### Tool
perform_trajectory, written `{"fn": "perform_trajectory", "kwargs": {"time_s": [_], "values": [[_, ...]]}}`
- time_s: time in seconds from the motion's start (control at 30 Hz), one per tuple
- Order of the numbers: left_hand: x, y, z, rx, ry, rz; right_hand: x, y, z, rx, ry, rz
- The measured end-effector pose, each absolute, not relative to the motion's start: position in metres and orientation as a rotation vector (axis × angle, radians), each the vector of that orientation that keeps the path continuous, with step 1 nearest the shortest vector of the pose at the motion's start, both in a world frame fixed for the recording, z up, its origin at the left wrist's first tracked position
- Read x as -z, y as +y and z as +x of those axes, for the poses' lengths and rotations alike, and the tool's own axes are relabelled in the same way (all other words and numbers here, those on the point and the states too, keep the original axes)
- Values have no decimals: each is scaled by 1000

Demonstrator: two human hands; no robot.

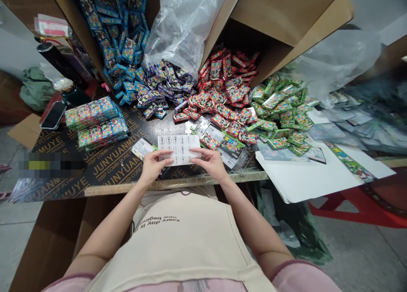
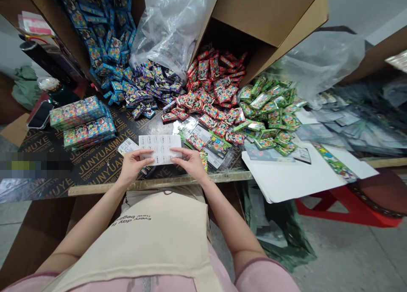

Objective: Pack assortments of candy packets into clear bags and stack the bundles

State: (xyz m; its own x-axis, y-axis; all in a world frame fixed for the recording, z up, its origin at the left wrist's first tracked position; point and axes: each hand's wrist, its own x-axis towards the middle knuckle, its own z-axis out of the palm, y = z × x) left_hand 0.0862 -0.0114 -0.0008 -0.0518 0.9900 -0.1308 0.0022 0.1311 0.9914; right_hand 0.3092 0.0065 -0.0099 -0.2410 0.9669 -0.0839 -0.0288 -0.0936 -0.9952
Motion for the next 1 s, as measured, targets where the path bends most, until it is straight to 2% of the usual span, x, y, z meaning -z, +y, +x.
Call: {"fn": "perform_trajectory", "kwargs": {"time_s": [0.13,0.33,0.4,0.47,0.53,0.6,0.7,0.83,1.0], "values": [[0,-9,83,-1164,1434,1183,8,5,301,-1376,-1318,-1198],[-13,-9,75,-1126,1696,1686,-13,1,294,-629,-1651,-1296],[-22,-10,75,-1084,1686,1891,-20,-1,294,-700,-1744,-1247],[-30,-11,76,-949,1572,1982,-24,-2,293,-969,-1785,-1188],[-35,-12,79,-807,1446,1915,-25,-4,291,-1206,-1741,-1166],[-38,-11,81,-728,1379,1753,-25,-5,289,-1294,-1683,-1164],[-37,-10,81,-720,1345,1523,-23,-7,288,-1193,-1732,-1148],[-36,-8,79,-691,1304,1312,-23,-9,290,-875,-1887,-1031],[-35,-7,80,-674,1311,1261,-28,-7,288,-679,-1818,-961]]}}
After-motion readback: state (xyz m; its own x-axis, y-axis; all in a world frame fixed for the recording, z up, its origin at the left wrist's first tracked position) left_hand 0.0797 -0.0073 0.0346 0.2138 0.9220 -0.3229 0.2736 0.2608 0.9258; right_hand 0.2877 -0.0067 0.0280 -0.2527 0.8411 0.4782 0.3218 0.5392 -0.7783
